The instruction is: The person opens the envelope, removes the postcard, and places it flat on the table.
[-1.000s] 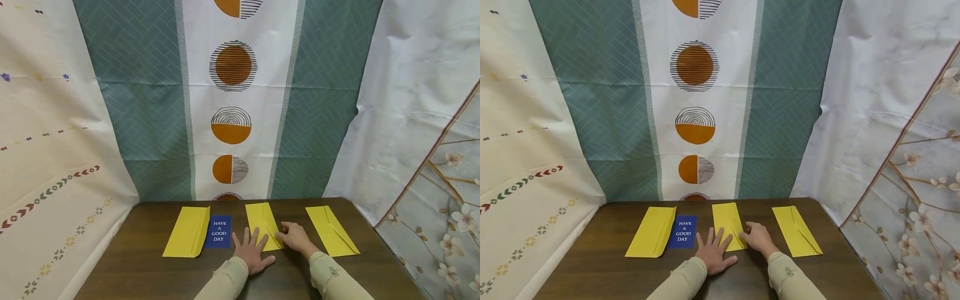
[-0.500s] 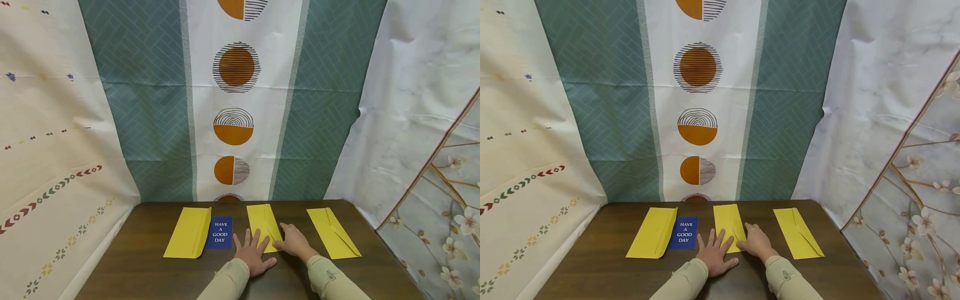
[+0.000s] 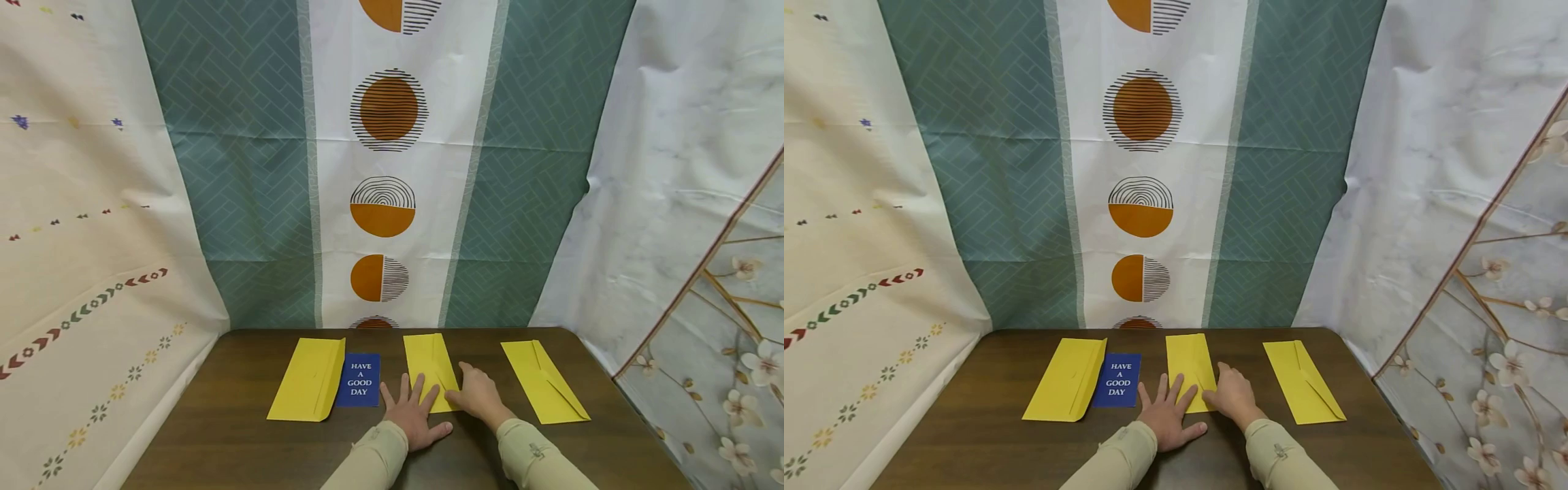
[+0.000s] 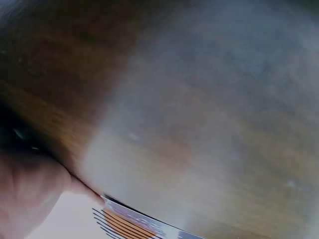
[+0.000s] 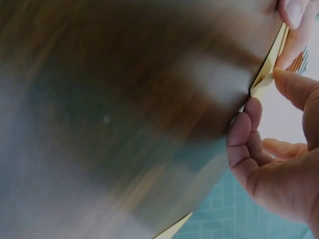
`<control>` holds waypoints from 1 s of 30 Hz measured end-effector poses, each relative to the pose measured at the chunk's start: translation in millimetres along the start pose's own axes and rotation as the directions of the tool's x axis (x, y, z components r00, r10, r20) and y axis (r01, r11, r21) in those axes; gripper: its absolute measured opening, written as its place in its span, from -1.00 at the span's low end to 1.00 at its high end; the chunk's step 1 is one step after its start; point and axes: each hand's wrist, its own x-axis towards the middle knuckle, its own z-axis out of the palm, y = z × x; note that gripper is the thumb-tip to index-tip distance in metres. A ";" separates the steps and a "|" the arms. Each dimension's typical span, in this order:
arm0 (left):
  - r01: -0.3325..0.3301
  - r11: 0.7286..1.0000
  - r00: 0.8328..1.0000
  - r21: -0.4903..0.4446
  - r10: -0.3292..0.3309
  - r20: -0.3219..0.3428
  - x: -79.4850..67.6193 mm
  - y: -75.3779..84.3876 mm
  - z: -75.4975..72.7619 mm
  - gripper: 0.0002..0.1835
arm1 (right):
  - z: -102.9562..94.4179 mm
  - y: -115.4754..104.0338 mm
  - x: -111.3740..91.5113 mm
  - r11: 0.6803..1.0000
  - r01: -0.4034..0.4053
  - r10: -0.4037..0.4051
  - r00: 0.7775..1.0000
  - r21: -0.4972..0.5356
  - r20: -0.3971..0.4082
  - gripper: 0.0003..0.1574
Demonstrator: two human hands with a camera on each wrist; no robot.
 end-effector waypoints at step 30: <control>0.009 1.000 1.000 0.025 -0.009 -0.005 -7.9 4.6 -10.9 -0.02 | -5.3 -12.0 -5.7 0.988 -0.140 0.143 0.989 -0.063 0.035 0.06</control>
